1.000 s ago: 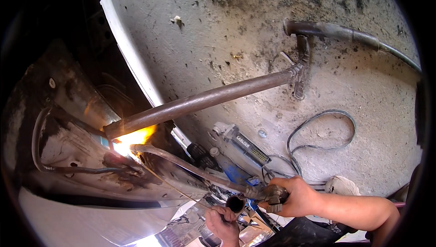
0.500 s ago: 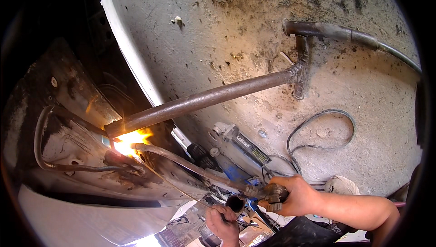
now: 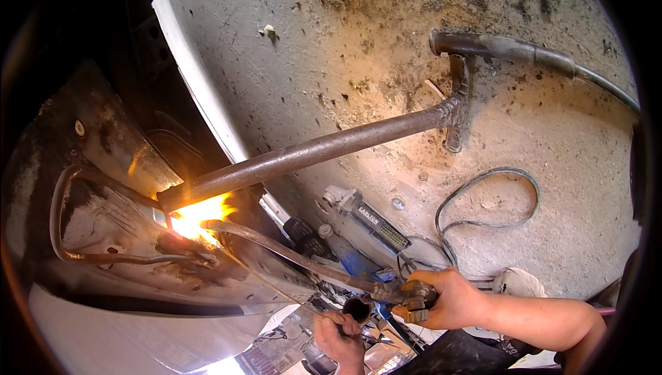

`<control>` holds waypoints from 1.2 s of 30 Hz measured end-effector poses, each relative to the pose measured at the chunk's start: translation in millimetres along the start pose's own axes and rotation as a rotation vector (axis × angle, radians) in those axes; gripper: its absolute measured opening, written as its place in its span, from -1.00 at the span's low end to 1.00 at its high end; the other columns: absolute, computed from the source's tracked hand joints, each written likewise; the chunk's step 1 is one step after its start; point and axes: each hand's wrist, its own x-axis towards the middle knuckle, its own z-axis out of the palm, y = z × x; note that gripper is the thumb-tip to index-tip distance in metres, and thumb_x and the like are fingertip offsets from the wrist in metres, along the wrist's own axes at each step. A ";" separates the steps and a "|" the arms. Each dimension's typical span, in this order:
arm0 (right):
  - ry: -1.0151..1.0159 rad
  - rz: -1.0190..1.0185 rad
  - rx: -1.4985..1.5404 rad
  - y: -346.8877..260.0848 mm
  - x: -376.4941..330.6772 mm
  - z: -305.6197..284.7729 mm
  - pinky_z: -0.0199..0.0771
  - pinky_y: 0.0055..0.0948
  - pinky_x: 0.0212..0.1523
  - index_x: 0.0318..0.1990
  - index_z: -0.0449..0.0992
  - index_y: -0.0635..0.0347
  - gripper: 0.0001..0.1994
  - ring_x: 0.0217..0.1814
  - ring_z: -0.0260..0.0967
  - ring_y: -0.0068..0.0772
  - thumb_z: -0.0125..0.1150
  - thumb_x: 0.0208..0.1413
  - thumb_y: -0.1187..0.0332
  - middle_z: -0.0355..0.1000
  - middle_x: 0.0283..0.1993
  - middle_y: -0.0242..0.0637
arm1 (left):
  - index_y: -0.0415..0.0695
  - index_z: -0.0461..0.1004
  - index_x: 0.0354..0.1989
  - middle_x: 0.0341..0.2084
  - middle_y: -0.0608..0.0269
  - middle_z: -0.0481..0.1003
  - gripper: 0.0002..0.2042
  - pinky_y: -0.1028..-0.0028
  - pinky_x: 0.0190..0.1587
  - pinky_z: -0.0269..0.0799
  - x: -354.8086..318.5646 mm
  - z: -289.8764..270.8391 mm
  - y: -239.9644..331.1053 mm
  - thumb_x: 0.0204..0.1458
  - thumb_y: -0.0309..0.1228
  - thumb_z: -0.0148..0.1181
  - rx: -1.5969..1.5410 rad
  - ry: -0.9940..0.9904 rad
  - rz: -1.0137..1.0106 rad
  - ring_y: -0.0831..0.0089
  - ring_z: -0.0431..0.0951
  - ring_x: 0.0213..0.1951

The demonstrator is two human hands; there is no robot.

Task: The person uses a welding torch to heat and weld a metal pipe attached to a vehicle's undercarriage. They repeatedly apply the flame to the joint, feed a welding rod, and inspect the work. The person then moves away from the vehicle, picks up a bucket, and walks through the workshop.

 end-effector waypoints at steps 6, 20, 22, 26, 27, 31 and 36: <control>0.008 0.011 -0.003 3.0 0.5 2.7 0.46 -0.34 -0.37 -0.16 0.52 0.14 -0.66 -0.38 0.47 -0.04 0.30 -0.21 0.38 0.48 -0.46 -0.12 | -0.16 0.19 -0.47 -0.59 0.30 0.20 -0.77 0.63 -0.66 0.04 -0.7 -4.4 -5.4 0.20 -0.31 -0.14 0.007 0.011 -0.005 0.60 0.15 -0.66; 0.096 -0.054 -0.061 8.9 1.9 10.5 0.37 -0.44 -0.57 -0.46 0.48 0.21 -0.72 -0.67 0.32 -0.37 0.44 -0.17 0.23 0.42 -0.63 -0.21 | -0.16 0.19 -0.47 -0.61 0.31 0.19 -0.77 0.65 -0.68 0.04 -2.4 -6.4 -7.0 0.20 -0.32 -0.14 -0.002 0.021 -0.007 0.61 0.15 -0.66; 0.039 0.008 -0.046 6.9 2.2 6.5 0.42 -0.33 -0.46 -0.31 0.47 0.22 -0.73 -0.51 0.41 -0.11 0.33 -0.21 0.35 0.44 -0.56 -0.11 | -0.16 0.19 -0.47 -0.61 0.31 0.19 -0.77 0.65 -0.68 0.04 -2.4 -6.0 -7.1 0.21 -0.32 -0.14 0.003 0.024 -0.008 0.61 0.15 -0.66; 0.025 0.039 -0.032 6.9 1.8 7.1 0.44 -0.28 -0.41 -0.23 0.47 0.23 -0.69 -0.44 0.45 0.01 0.27 -0.24 0.41 0.45 -0.53 -0.05 | -0.15 0.18 -0.47 -0.62 0.31 0.19 -0.77 0.65 -0.67 0.04 -3.3 -5.4 -6.0 0.21 -0.31 -0.15 0.013 0.030 0.000 0.61 0.15 -0.65; 0.032 0.022 -0.021 5.5 1.6 6.8 0.44 -0.28 -0.42 -0.23 0.47 0.23 -0.69 -0.44 0.45 0.02 0.27 -0.24 0.41 0.45 -0.53 -0.04 | -0.15 0.18 -0.47 -0.62 0.31 0.19 -0.77 0.65 -0.67 0.04 -3.2 -5.4 -5.8 0.21 -0.31 -0.16 0.015 0.025 0.002 0.61 0.15 -0.66; 0.018 0.034 -0.034 6.1 1.4 5.9 0.45 -0.28 -0.42 -0.21 0.46 0.25 -0.65 -0.45 0.45 0.02 0.28 -0.26 0.41 0.45 -0.53 -0.03 | -0.15 0.18 -0.47 -0.62 0.31 0.18 -0.77 0.65 -0.68 0.04 -3.0 -6.4 -5.7 0.21 -0.32 -0.16 0.021 0.021 0.005 0.61 0.15 -0.66; 0.031 0.058 -0.058 7.0 -0.7 7.1 0.45 -0.30 -0.42 -0.18 0.44 0.28 -0.62 -0.46 0.46 0.00 0.29 -0.26 0.40 0.45 -0.53 -0.01 | -0.16 0.18 -0.47 -0.63 0.31 0.17 -0.77 0.64 -0.68 0.03 -3.6 -5.8 -5.4 0.21 -0.31 -0.16 0.033 0.030 0.008 0.60 0.15 -0.66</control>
